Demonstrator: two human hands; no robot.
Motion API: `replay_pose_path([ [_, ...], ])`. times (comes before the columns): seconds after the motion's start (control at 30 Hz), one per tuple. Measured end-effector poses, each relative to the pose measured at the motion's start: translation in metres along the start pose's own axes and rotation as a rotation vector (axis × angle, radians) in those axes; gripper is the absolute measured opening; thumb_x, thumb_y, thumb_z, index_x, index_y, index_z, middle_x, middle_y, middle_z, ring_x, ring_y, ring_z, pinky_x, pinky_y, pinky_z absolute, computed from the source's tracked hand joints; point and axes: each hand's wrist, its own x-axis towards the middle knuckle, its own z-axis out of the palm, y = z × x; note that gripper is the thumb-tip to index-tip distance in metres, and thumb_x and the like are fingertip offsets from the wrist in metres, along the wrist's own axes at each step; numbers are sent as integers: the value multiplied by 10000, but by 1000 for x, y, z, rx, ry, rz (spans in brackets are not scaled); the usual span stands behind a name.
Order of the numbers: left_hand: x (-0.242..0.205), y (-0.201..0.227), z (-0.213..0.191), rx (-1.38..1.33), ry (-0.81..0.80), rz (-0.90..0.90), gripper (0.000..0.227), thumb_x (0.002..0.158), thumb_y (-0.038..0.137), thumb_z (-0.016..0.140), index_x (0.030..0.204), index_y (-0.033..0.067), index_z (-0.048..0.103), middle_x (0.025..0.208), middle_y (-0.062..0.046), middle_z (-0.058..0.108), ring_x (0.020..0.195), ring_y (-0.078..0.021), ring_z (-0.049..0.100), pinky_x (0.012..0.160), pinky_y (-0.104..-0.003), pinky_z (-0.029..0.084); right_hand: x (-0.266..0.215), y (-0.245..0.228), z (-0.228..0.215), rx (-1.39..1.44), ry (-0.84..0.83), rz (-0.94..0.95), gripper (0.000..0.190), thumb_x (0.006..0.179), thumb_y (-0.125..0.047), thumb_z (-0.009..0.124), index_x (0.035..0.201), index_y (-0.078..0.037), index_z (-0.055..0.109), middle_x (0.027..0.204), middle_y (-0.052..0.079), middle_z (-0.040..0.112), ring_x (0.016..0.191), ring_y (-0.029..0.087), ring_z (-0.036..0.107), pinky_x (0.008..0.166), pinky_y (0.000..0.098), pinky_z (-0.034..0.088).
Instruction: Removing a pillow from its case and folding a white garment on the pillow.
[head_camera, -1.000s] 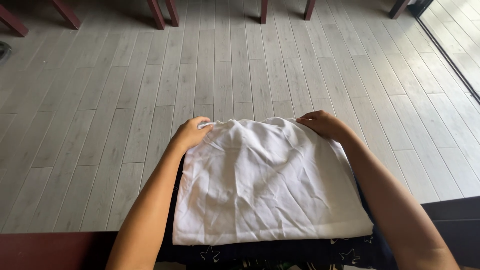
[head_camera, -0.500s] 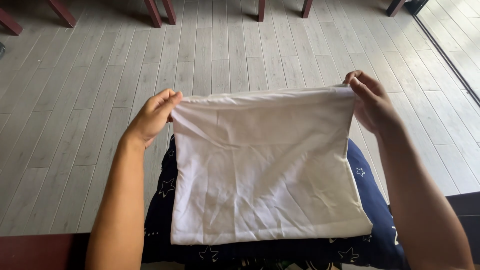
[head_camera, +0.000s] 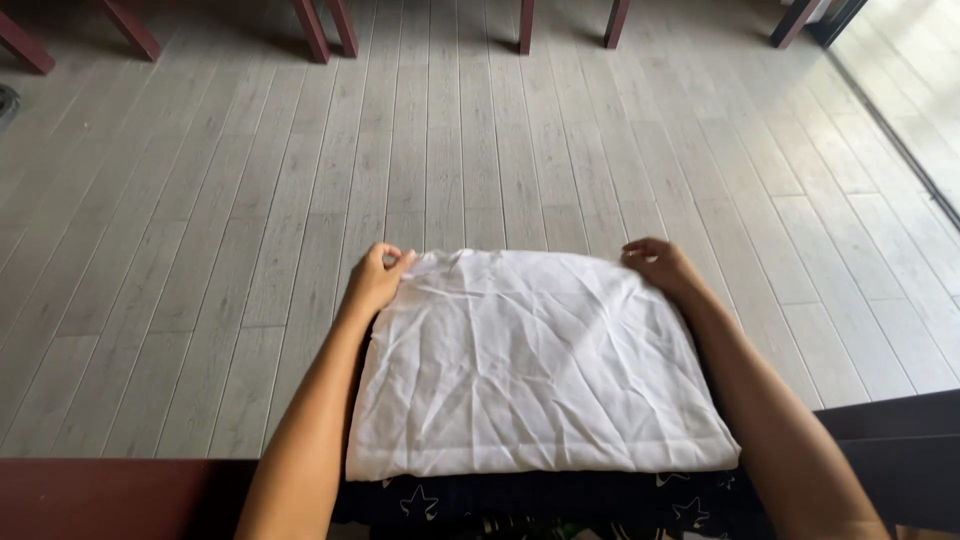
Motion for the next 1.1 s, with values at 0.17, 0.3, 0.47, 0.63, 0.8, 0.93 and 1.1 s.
replay_pose_path([
  [0.17, -98, 47, -53, 67, 57, 118, 672, 979, 586, 607, 1414, 86, 492, 1252, -269, 650, 1226, -442, 614, 1029, -552, 490, -63, -70, -30, -31, 187, -114, 371, 953, -235, 768, 1298, -118, 697, 1098, 187, 711, 914, 312, 696, 767, 418, 557],
  [0.3, -200, 70, -75, 149, 32, 1, 700, 916, 476, 594, 1477, 92, 431, 1176, -149, 696, 816, -288, 726, 679, -410, 576, -201, -126, -49, -185, 157, -2, 277, 993, -190, 642, 1212, -28, 695, 1017, 146, 726, 837, 237, 691, 728, 366, 590],
  [0.47, -272, 37, -65, 224, -87, -259, 647, 921, 546, 462, 1444, 167, 439, 1045, -103, 801, 904, -337, 780, 775, -442, 573, -301, -118, -27, -209, 176, 262, 340, 899, -202, 713, 1200, -41, 715, 953, 137, 773, 790, 214, 710, 634, 320, 546],
  [0.63, -297, 7, -51, 24, 64, -122, 356, 921, 353, 639, 1142, 76, 608, 759, -84, 761, 551, -190, 665, 555, -329, 533, -341, -128, -14, -62, 411, 233, 320, 889, -129, 741, 1138, 67, 694, 962, 174, 732, 641, 184, 538, 515, 286, 449],
  [0.8, -313, -2, -53, -8, 41, -45, 293, 921, 339, 659, 924, 47, 636, 626, -59, 667, 509, -163, 571, 526, -311, 490, -352, -110, -15, -118, 360, 152, 238, 879, -181, 738, 945, 48, 744, 1075, 147, 715, 892, 226, 628, 766, 340, 527],
  [0.93, -321, -13, -59, -124, -59, -39, 273, 946, 296, 626, 919, 34, 698, 581, -45, 657, 478, -123, 535, 494, -274, 454, -352, -107, -19, -244, 232, 277, 401, 843, -360, 743, 865, 38, 782, 1199, 137, 673, 1001, 248, 637, 825, 366, 524],
  [1.1, -322, -70, -54, -374, -182, 106, 236, 946, 238, 623, 919, 19, 709, 672, -52, 691, 595, -140, 699, 591, -268, 608, -360, -116, -34, 126, 188, 378, 347, 897, -200, 659, 994, 127, 725, 1214, 166, 638, 837, 255, 554, 661, 355, 463],
])
